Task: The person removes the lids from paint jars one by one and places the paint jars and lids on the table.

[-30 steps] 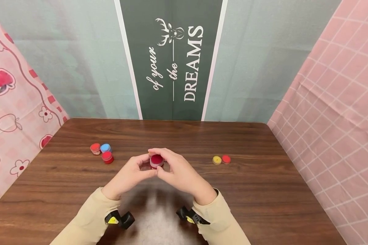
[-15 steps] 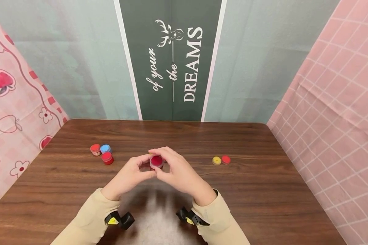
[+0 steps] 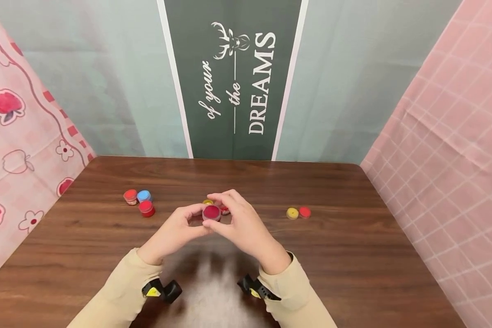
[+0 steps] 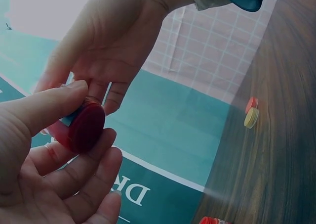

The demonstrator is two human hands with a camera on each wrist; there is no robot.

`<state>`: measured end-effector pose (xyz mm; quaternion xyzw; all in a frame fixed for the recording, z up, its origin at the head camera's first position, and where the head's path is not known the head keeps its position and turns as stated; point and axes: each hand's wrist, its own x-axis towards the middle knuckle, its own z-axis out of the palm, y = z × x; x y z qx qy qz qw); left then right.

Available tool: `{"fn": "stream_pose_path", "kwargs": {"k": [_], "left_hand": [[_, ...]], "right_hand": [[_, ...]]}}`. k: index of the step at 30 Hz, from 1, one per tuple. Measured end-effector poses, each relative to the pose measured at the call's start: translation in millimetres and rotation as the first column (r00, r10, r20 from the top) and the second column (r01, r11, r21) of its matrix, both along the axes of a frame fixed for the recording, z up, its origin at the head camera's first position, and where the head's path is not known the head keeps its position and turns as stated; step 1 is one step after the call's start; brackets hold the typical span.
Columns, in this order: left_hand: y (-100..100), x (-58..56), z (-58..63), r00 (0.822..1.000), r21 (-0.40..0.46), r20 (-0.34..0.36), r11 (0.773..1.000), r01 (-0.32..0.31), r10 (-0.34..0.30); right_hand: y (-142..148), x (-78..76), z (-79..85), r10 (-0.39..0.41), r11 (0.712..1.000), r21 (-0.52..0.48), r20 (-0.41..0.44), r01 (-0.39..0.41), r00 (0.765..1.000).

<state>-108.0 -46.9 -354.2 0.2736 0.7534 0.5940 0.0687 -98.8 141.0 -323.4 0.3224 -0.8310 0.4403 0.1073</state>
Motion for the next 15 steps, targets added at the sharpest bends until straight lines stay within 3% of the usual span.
{"fn": "stream_pose_path", "kwargs": {"k": [3,9,15], "left_hand": [[-0.1,-0.1,1.7,1.0,0.003,0.003,1.0,-0.003,0.003],[-0.9,-0.3,4.5,1.0,-0.001,-0.003,1.0,0.002,-0.002],[-0.7,-0.7,3.6,1.0,-0.004,-0.006,1.0,0.005,-0.005]], "right_hand": [[-0.7,-0.5,1.5,0.031,1.0,0.004,-0.012,-0.031,0.999],[1.9,0.9,4.5,0.11,0.994,0.011,0.041,-0.11,0.993],[1.8,1.7,3.6,0.063,0.998,0.011,0.028,-0.064,0.998]]}}
